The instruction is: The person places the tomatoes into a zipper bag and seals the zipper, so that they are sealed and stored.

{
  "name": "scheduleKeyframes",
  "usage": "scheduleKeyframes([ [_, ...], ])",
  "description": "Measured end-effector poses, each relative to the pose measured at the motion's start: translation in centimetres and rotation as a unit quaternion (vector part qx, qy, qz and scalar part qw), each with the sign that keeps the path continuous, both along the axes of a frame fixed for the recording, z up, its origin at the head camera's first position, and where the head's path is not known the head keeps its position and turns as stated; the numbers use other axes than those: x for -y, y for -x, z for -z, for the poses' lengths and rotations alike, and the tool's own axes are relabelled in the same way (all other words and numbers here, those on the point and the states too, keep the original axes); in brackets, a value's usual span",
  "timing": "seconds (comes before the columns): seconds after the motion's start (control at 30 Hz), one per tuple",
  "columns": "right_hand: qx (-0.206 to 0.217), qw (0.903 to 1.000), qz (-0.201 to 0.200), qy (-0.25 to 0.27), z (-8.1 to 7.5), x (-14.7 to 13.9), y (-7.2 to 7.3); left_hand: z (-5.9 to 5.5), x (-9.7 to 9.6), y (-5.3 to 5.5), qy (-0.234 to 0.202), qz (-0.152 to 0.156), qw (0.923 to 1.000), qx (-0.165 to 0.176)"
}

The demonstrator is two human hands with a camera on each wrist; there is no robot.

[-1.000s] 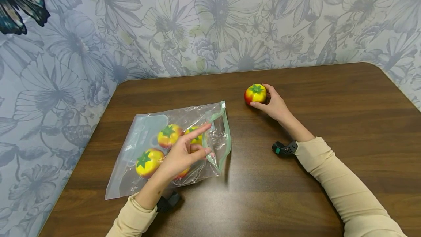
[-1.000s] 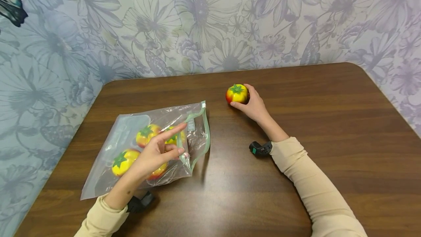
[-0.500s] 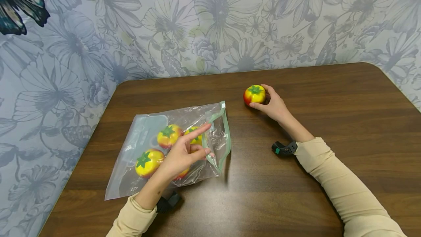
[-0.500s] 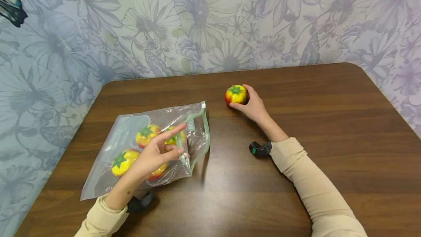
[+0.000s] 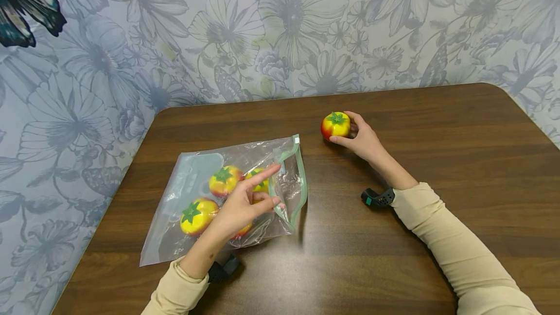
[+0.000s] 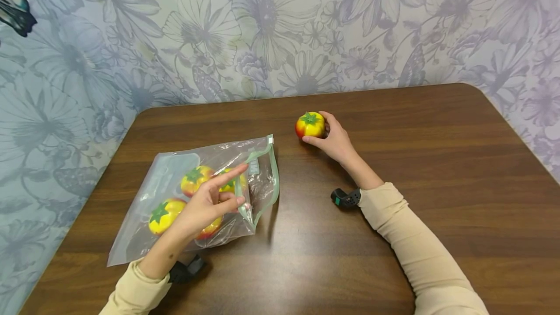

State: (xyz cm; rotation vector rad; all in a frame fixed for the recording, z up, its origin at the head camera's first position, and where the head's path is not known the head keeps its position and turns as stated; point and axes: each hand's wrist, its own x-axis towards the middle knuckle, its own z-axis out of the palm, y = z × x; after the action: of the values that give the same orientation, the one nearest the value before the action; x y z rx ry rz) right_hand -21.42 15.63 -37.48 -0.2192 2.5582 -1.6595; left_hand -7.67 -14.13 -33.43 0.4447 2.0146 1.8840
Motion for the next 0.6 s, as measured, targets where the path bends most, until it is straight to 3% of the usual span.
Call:
scheduleKeyframes([
  [0.37, -0.029, 0.999, -0.028, 0.02, -1.6, 0.8, -1.0, -0.2, -0.1, -0.1, -0.002, 0.0, 1.0, 0.006],
  [0.53, -0.042, 0.9977, -0.049, 0.023, -2.5, 1.3, -2.0, -0.2, 0.0, -0.1, -0.006, 0.001, 1.0, 0.006],
  [0.6, -0.044, 0.9969, -0.061, 0.023, -3.5, 1.6, -2.8, -0.2, 0.0, -0.1, -0.008, 0.001, 1.0, 0.005],
])
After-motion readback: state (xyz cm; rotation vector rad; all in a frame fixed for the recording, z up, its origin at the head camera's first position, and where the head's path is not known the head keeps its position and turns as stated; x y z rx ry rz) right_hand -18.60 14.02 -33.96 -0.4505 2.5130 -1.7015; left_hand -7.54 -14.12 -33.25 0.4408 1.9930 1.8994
